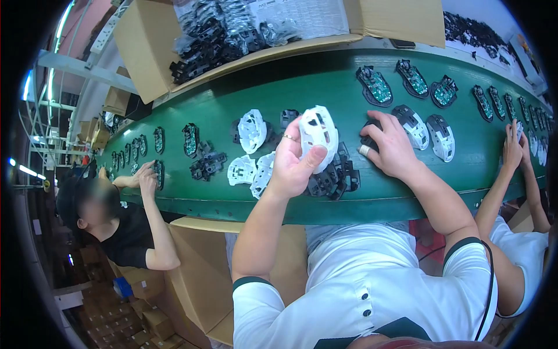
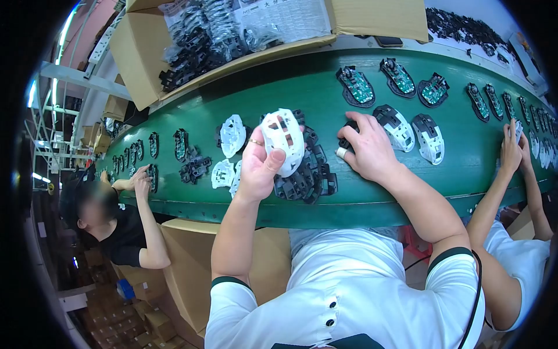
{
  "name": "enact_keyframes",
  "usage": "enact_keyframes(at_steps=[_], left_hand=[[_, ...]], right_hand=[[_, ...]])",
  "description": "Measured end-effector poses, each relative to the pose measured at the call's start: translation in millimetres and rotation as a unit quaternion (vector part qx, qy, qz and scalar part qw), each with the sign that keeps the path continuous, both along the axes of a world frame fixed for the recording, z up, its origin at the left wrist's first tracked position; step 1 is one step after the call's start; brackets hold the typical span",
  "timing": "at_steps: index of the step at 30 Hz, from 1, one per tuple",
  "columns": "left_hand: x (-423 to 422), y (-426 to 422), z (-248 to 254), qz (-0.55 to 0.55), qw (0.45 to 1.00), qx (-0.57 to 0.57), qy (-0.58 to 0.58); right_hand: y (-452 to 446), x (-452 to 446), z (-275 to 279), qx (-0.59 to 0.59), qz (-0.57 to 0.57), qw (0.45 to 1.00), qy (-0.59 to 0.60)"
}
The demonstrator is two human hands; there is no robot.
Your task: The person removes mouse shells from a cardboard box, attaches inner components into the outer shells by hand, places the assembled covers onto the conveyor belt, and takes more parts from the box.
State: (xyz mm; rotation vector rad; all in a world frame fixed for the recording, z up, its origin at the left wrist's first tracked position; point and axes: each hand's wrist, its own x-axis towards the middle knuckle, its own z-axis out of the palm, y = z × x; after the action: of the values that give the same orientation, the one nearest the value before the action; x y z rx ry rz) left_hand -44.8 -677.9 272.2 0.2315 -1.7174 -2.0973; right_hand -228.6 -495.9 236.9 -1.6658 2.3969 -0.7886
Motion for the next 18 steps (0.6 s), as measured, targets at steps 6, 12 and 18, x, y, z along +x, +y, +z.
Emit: enact_keyframes(at_steps=[6,12,18], left_hand=[[1,7,-11,-0.083,0.988,0.094,-0.090],[-4,39,-15,-0.117,0.981,0.094,-0.123],[-2,34,-8,-0.095,0.982,0.112,-0.115]], right_hand=[[5,-6,4,-0.242,0.057,0.959,-0.136],[7,5,9,-0.322,0.184,0.916,-0.155],[6,4,9,-0.335,0.191,0.907,-0.168]])
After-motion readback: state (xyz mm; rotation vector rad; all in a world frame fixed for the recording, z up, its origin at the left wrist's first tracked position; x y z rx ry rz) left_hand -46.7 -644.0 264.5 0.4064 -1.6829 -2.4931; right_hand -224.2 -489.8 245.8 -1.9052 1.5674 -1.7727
